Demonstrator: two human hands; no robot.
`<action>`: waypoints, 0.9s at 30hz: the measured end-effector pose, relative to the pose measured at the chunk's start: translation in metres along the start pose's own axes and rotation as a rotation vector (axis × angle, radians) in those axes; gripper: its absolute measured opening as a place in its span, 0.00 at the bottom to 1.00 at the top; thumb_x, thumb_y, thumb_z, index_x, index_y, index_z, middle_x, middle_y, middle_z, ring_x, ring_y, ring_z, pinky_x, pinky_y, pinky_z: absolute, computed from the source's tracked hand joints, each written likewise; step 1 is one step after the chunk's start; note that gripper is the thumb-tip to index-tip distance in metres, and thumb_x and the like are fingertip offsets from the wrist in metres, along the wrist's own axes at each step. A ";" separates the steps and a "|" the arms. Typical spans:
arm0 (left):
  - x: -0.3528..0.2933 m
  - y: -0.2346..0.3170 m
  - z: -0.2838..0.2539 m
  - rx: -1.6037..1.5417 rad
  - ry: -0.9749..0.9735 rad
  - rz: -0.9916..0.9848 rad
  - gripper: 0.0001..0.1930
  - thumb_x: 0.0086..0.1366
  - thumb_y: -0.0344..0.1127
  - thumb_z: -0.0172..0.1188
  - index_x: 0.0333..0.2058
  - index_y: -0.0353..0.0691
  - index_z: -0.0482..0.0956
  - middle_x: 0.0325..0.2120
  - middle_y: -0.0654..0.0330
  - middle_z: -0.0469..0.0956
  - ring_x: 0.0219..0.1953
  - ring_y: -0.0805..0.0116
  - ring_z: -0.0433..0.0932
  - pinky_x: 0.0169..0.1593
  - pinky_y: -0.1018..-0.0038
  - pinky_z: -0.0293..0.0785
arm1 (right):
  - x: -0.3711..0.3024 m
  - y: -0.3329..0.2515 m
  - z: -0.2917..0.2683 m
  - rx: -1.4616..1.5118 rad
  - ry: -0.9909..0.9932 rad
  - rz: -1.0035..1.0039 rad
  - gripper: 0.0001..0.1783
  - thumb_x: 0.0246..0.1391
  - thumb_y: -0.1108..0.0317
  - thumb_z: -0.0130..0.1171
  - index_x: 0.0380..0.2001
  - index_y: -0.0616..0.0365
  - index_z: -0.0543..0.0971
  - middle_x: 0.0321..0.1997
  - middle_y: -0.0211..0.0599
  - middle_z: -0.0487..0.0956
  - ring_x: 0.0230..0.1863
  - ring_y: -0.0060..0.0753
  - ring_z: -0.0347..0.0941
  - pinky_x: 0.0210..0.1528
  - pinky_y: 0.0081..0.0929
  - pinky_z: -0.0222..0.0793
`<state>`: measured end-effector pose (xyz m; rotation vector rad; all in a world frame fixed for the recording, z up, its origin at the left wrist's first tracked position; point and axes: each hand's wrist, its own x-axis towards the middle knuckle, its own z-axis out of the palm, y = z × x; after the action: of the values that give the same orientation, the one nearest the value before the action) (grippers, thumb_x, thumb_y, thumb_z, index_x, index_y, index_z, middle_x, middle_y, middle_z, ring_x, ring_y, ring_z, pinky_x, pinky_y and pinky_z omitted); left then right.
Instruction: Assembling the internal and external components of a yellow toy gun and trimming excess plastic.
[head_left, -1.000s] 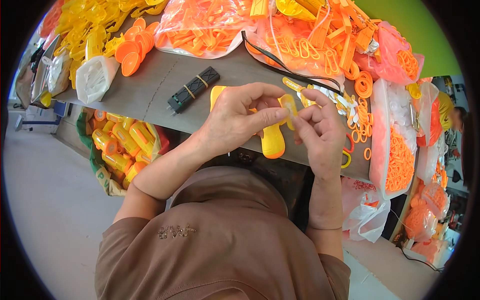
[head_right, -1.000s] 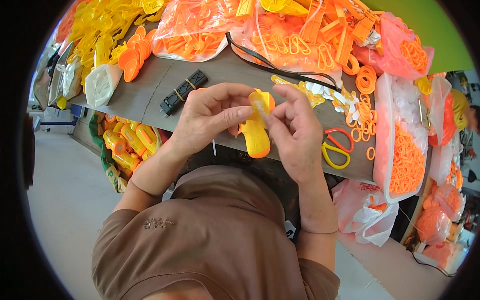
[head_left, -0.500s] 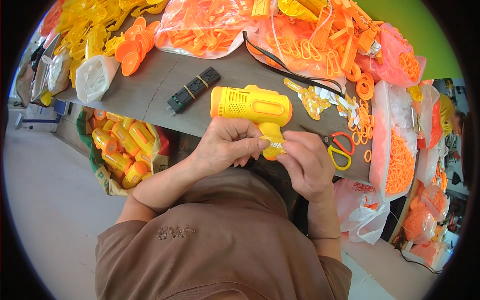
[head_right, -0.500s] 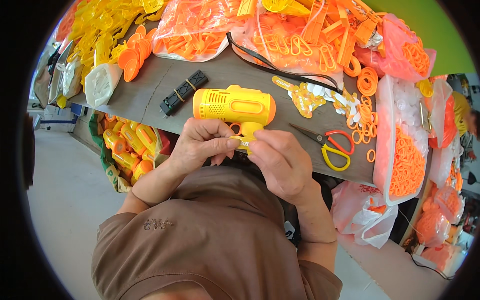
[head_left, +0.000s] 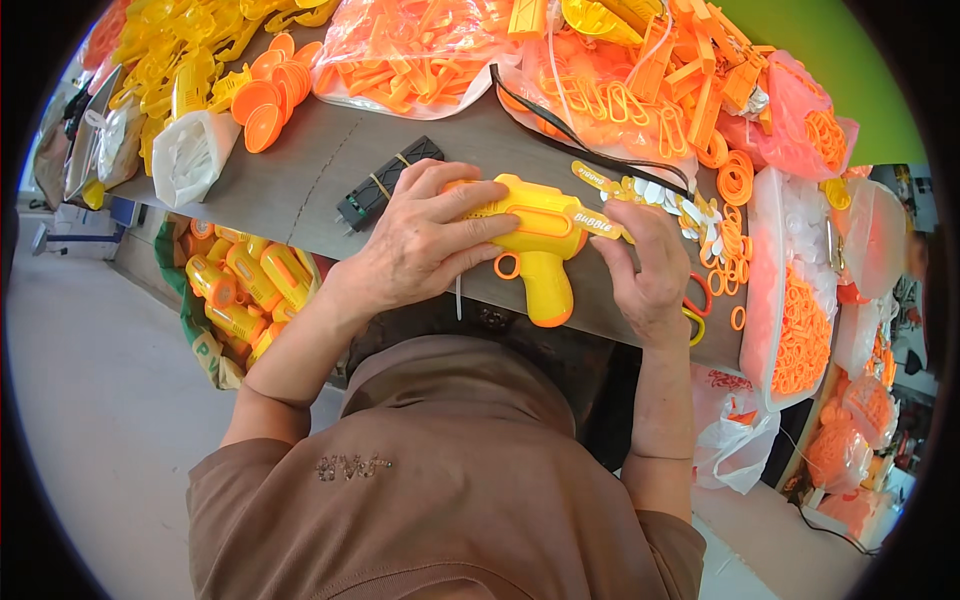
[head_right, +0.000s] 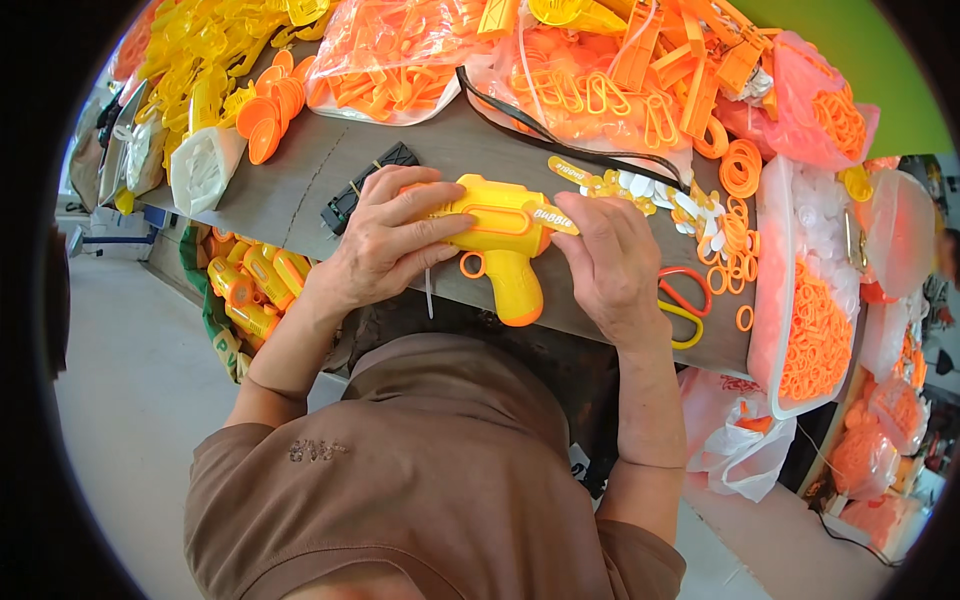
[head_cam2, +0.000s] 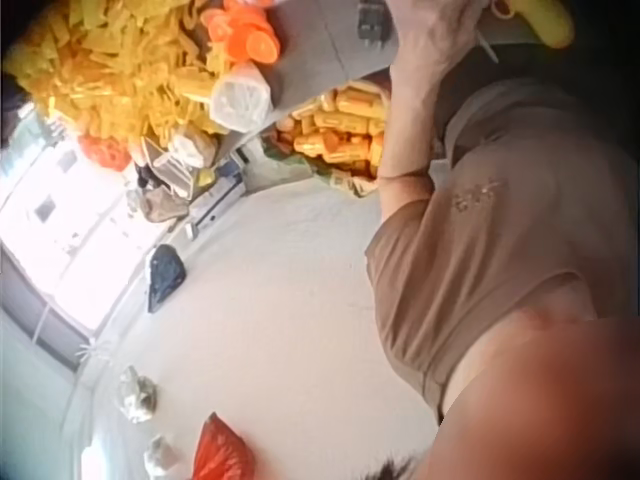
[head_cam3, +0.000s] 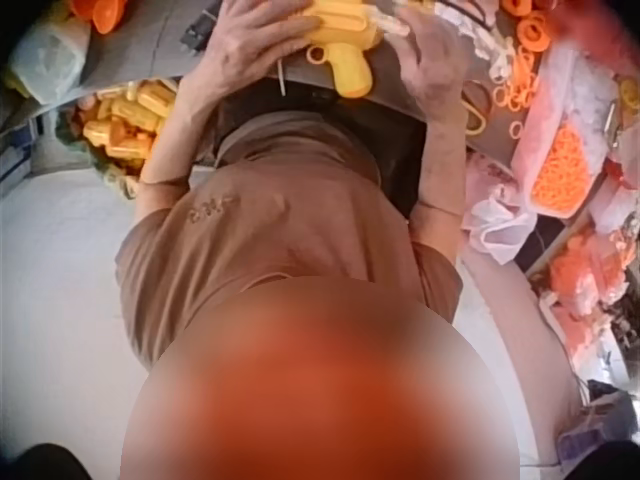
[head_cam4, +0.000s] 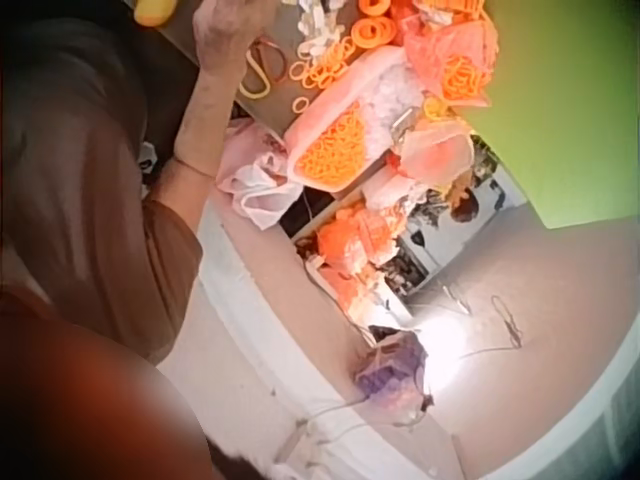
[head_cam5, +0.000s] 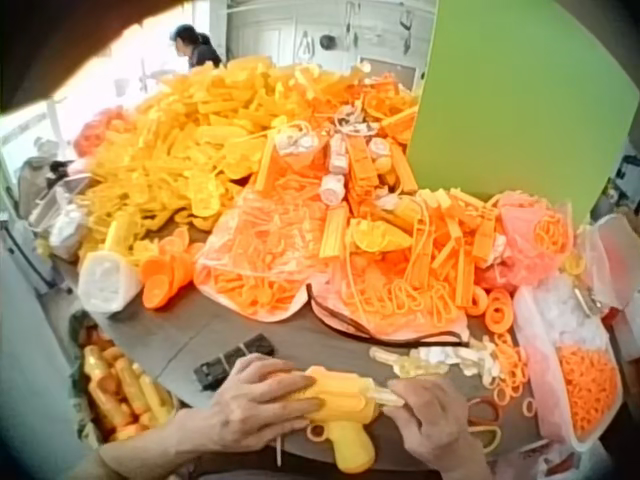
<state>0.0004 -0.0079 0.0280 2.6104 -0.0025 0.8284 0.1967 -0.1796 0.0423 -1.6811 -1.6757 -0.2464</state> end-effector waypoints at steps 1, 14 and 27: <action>-0.002 -0.002 0.002 -0.033 -0.018 -0.007 0.17 0.52 0.35 0.64 0.43 0.42 0.80 0.48 0.55 0.73 0.48 0.53 0.70 0.50 0.60 0.66 | 0.000 0.000 0.002 0.002 -0.002 0.001 0.24 0.38 0.83 0.66 0.43 0.61 0.74 0.37 0.40 0.78 0.37 0.40 0.75 0.40 0.29 0.71; -0.006 -0.013 0.012 -0.147 0.026 0.033 0.21 0.48 0.32 0.65 0.45 0.42 0.79 0.47 0.59 0.73 0.46 0.55 0.71 0.48 0.62 0.68 | 0.009 -0.006 0.030 0.234 -0.049 0.082 0.29 0.39 0.80 0.67 0.48 0.60 0.71 0.36 0.38 0.80 0.40 0.35 0.75 0.47 0.31 0.68; -0.003 -0.015 0.007 -0.091 -0.070 0.067 0.23 0.50 0.33 0.64 0.48 0.47 0.77 0.49 0.60 0.70 0.48 0.54 0.68 0.49 0.61 0.67 | 0.000 -0.004 0.035 0.291 0.017 0.101 0.29 0.39 0.78 0.68 0.49 0.61 0.71 0.36 0.38 0.80 0.39 0.35 0.76 0.45 0.28 0.69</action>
<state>0.0035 0.0026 0.0155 2.5645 -0.1450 0.7406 0.1805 -0.1588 0.0186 -1.5334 -1.5264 0.0309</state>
